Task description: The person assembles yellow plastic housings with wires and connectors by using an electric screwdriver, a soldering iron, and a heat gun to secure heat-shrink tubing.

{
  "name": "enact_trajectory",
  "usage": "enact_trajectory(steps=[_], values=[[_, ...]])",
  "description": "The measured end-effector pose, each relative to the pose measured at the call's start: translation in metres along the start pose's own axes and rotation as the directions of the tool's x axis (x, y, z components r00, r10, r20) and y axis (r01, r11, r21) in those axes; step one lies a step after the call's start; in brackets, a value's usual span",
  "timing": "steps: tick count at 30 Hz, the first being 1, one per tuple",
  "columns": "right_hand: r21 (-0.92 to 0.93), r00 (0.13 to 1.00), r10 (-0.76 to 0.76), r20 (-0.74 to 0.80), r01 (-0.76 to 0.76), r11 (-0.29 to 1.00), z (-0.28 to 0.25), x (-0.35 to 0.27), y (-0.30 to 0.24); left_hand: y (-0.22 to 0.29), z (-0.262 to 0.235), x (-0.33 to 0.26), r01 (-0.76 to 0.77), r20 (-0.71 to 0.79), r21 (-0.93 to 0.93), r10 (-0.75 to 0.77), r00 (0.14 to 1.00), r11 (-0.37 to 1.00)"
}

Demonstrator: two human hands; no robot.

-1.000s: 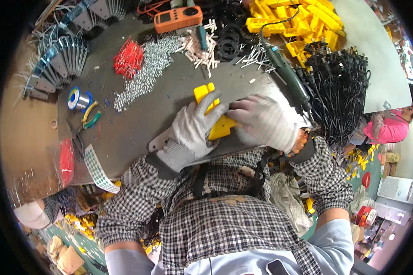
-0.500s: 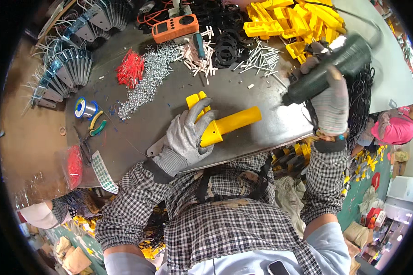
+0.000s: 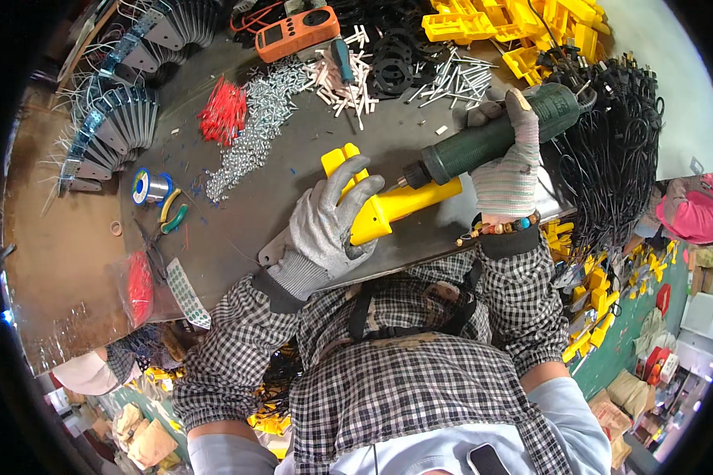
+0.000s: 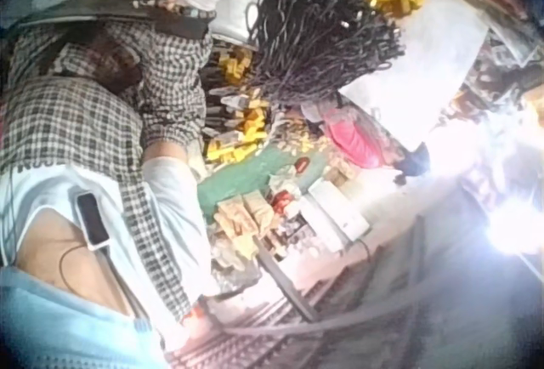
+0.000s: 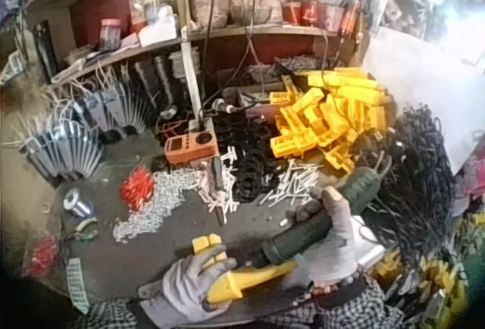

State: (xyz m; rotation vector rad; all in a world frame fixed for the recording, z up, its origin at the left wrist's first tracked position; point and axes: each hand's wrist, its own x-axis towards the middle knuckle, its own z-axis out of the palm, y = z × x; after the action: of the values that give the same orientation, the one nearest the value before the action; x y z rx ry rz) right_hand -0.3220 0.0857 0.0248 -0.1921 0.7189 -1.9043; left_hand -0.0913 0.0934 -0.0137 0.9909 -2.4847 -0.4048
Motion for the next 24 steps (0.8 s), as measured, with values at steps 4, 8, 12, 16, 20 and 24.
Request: enact_trajectory(steps=[4,8,12,16,20,24], values=[[0.002,1.0,0.015,-0.003,-0.015,1.0,-0.007,0.007,0.003,0.003,-0.002,0.001,0.027,0.004,-0.018,-0.027,1.0,0.999],[0.006,0.998,0.064,-0.025,-0.064,0.998,-0.009,0.012,0.009,0.001,-0.003,-0.002,0.028,0.001,0.002,-0.028,1.0,1.0],[0.079,0.997,0.064,-0.043,-0.061,0.995,-0.009,0.013,0.01,0.003,-0.006,-0.002,-0.005,0.002,0.018,0.005,1.0,1.0],[0.1,0.999,0.044,-0.019,-0.042,0.994,-0.002,0.002,0.009,-0.004,-0.014,-0.004,0.021,-0.032,-0.124,-0.025,0.999,0.992],[0.15,1.0,-0.001,-0.028,0.005,0.989,-0.004,0.005,0.01,-0.056,-0.045,-0.008,0.261,-0.186,-0.013,-0.259,0.948,0.965],[0.18,0.998,0.058,-0.02,-0.053,0.982,-0.002,0.002,0.01,-0.109,-0.064,-0.01,0.308,-0.077,0.334,-0.3,0.951,0.891]])
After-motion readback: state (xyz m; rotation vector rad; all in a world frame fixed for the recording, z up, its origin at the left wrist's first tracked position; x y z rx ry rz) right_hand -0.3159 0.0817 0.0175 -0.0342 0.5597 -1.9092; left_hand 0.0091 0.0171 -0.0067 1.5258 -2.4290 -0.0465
